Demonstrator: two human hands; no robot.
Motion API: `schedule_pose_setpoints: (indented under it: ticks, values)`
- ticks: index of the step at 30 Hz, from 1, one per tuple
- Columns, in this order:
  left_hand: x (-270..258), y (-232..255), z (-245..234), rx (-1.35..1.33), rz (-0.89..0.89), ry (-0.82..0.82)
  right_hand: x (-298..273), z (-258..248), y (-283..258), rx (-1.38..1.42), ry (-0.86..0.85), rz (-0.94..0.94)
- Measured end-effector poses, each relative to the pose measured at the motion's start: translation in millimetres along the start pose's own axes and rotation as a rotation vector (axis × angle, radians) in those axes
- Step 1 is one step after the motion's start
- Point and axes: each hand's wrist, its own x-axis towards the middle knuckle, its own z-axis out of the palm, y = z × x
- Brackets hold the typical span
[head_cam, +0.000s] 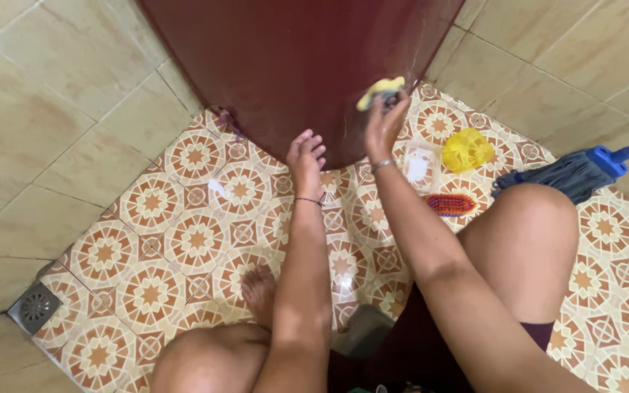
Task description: The person scrubs the exterior of a tub with a sponge, then uses a yellow container to scoop water and rinse the area, and finally gathers the cleaning supplies from the floor.
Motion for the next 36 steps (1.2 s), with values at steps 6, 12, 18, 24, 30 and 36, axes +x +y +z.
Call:
schedule_pose_setpoints:
  ticks: [6,12,18,24,30,36]
  values:
    - [-12,19,-21,0.068,0.071,0.027,85,-13,-83,0.278,0.185,-0.196]
    - [-27,52,-4,0.118,0.220,0.051,29,-23,-157,-0.205,0.064,-0.839]
    - [-35,47,-3,0.251,0.279,0.044,-33,-6,-39,-0.174,0.042,-0.308]
    - [-1,42,-5,0.208,0.371,0.076,49,-2,-18,0.280,0.290,-0.089]
    - [39,68,30,-0.022,0.564,0.229,79,-6,-127,0.329,0.257,-0.580]
    - [29,80,59,0.063,0.796,0.372,22,2,-103,-0.052,0.129,-0.841]
